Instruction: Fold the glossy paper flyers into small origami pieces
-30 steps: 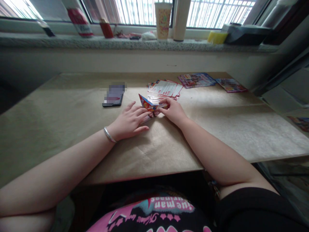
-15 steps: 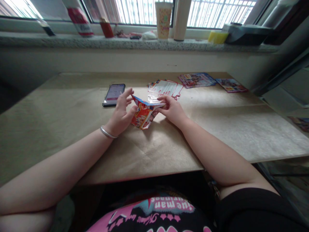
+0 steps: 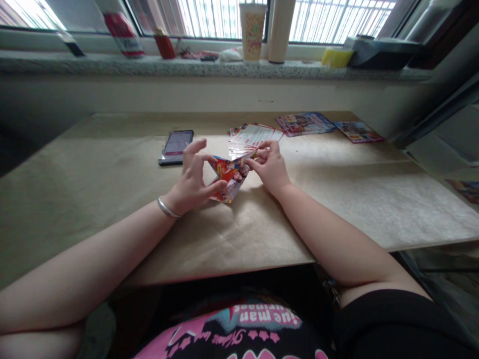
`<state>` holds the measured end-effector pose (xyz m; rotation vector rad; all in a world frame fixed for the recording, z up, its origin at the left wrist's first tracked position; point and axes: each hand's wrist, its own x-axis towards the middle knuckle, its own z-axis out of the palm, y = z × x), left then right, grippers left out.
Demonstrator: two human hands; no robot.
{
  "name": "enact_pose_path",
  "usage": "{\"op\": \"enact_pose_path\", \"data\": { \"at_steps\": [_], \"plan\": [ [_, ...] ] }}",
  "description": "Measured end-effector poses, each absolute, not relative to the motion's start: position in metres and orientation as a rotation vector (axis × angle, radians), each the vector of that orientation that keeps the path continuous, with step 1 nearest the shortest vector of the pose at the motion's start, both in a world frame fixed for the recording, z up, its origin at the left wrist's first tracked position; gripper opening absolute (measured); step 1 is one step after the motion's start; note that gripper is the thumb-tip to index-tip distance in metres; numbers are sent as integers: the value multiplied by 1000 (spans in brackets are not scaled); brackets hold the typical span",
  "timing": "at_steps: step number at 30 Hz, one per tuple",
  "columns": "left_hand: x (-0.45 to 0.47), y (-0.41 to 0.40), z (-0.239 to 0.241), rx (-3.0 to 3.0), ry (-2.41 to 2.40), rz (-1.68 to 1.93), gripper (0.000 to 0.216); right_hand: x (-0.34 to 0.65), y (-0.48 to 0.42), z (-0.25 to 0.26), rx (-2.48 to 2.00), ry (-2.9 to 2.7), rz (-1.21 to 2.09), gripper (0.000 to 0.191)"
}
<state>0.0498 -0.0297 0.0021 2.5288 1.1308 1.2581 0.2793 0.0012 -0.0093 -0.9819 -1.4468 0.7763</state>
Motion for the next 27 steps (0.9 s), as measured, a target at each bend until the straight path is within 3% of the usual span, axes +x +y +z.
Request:
{"op": "enact_pose_path", "data": {
  "at_steps": [6, 13, 20, 23, 27],
  "plan": [
    [54, -41, 9, 2876, 1143, 1018, 52, 283, 4, -12, -1136, -1497, 700, 46],
    [64, -44, 6, 3055, 1191, 1046, 8, 281, 4, -12, -1156, -1486, 740, 43],
    [62, -36, 5, 3089, 1185, 1185, 11, 278, -1, -10, -1131, -1508, 612, 44],
    [61, -34, 7, 3115, 1134, 1242, 10, 274, -6, -7, -1081, -1549, 700, 48],
    [59, -32, 7, 3111, 1105, 1319, 9, 270, -11, -5, -971, -1663, 836, 30]
  ]
}}
